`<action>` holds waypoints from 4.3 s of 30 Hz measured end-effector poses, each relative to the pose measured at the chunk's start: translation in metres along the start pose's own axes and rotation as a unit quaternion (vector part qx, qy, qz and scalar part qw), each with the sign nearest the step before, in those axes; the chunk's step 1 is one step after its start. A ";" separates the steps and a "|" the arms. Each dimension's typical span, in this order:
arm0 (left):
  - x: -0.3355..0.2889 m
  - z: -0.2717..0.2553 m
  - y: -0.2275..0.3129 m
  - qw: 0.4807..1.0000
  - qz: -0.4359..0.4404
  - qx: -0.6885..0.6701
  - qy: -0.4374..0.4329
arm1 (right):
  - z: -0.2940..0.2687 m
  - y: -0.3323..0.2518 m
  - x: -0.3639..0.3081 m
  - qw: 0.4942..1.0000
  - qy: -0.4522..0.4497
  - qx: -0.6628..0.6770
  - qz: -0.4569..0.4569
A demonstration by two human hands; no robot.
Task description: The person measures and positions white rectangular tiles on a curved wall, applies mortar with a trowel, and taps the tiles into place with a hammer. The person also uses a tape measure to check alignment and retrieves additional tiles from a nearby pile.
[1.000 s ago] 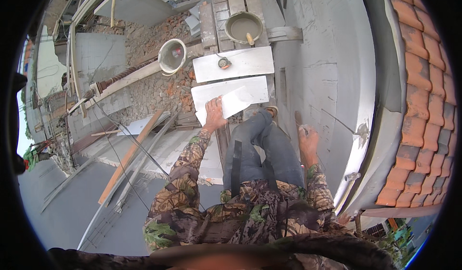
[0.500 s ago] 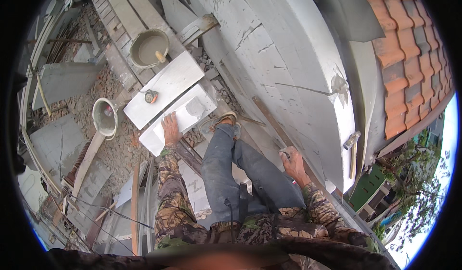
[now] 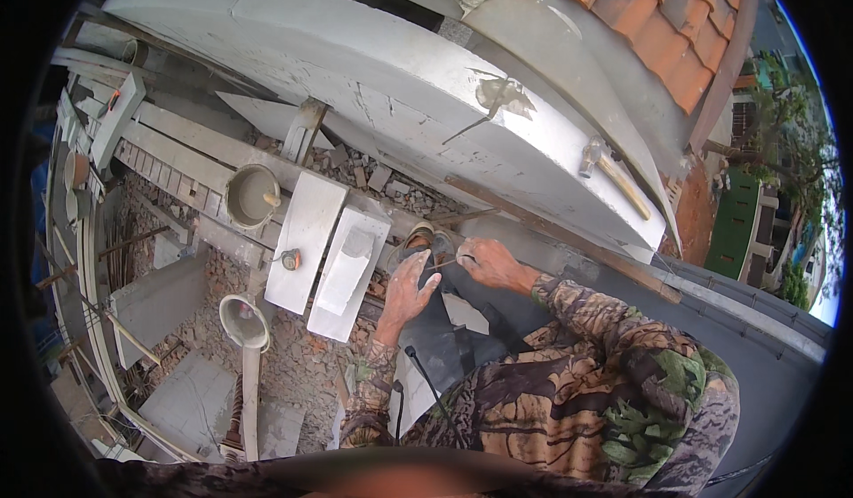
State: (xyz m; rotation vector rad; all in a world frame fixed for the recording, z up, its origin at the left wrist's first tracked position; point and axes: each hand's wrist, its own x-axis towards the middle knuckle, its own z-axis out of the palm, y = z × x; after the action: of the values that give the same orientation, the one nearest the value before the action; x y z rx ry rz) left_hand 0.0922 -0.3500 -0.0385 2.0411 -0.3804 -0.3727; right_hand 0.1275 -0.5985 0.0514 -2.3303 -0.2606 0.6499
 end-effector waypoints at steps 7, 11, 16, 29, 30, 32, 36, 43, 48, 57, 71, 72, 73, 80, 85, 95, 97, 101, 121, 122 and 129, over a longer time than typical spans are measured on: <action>0.026 0.016 0.091 0.998 -0.003 -0.004 0.056 | -0.046 -0.017 -0.027 0.996 0.093 -0.007 0.008; 0.007 0.006 0.064 0.978 -0.112 0.068 0.165 | -0.132 0.048 -0.088 0.915 0.337 -0.196 0.104; -0.030 -0.032 -0.044 0.906 -0.299 0.015 0.299 | -0.197 0.155 -0.138 0.871 0.273 -0.334 0.235; 0.023 -0.055 -0.243 0.910 -0.370 0.083 0.169 | -0.193 0.131 -0.167 0.891 0.349 -0.223 0.187; 0.029 -0.052 -0.256 0.907 -0.383 0.093 0.147 | -0.179 0.111 -0.171 0.895 0.326 -0.218 0.215; 0.038 -0.042 -0.279 0.921 -0.346 0.152 0.094 | -0.138 0.075 -0.165 0.928 0.267 -0.165 0.203; 0.048 -0.017 -0.322 0.936 -0.320 0.140 0.039 | -0.033 0.043 -0.107 0.946 0.006 0.090 0.312; 0.037 0.006 -0.345 0.941 -0.264 0.210 0.005 | 0.130 0.083 0.008 0.923 -0.104 0.183 0.324; 0.034 0.006 -0.336 0.943 -0.213 0.256 -0.022 | 0.194 0.091 0.083 0.914 -0.130 0.251 0.290; 0.038 0.003 -0.330 0.937 -0.204 0.276 -0.072 | 0.272 0.072 0.176 0.933 0.081 0.238 0.258; 0.037 0.006 -0.334 0.933 -0.188 0.296 -0.080 | 0.276 0.080 0.181 0.964 -0.061 0.127 0.225; 0.038 0.006 -0.335 0.925 -0.206 0.302 -0.103 | 0.277 0.081 0.183 0.966 -0.032 0.121 0.227; 0.038 0.007 -0.335 0.930 -0.190 0.301 -0.087 | 0.278 0.080 0.183 0.961 -0.004 0.153 0.229; 0.036 0.008 -0.338 0.931 -0.197 0.293 -0.095 | 0.291 0.074 0.184 0.980 -0.029 0.087 0.177; 0.036 0.008 -0.337 0.923 -0.206 0.308 -0.100 | 0.299 0.072 0.180 0.962 -0.043 0.135 0.232; 0.038 0.006 -0.339 0.915 -0.204 0.328 -0.121 | 0.312 0.081 0.181 0.962 -0.004 0.170 0.215; 0.037 0.006 -0.339 0.914 -0.212 0.321 -0.125 | 0.312 0.084 0.180 0.957 -0.001 0.183 0.223; 0.036 0.007 -0.337 0.912 -0.217 0.324 -0.128 | 0.315 0.088 0.178 0.963 -0.033 0.156 0.218; 0.032 -0.009 -0.263 0.925 -0.239 0.240 0.175 | -0.101 0.014 0.019 0.940 0.275 -0.183 0.083; 0.025 -0.009 -0.256 0.921 -0.274 0.212 0.180 | -0.120 0.024 0.028 0.921 0.315 -0.228 0.033; -0.041 -0.025 -0.231 0.874 -0.366 0.192 0.254 | -0.200 0.063 0.094 0.881 0.284 -0.372 0.066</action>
State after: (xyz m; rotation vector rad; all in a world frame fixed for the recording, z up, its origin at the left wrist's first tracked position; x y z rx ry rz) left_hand 0.0916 -0.2069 -0.2255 2.5205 0.7251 -0.1924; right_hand 0.3119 -0.7268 0.1001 -3.1706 -0.0751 -0.1549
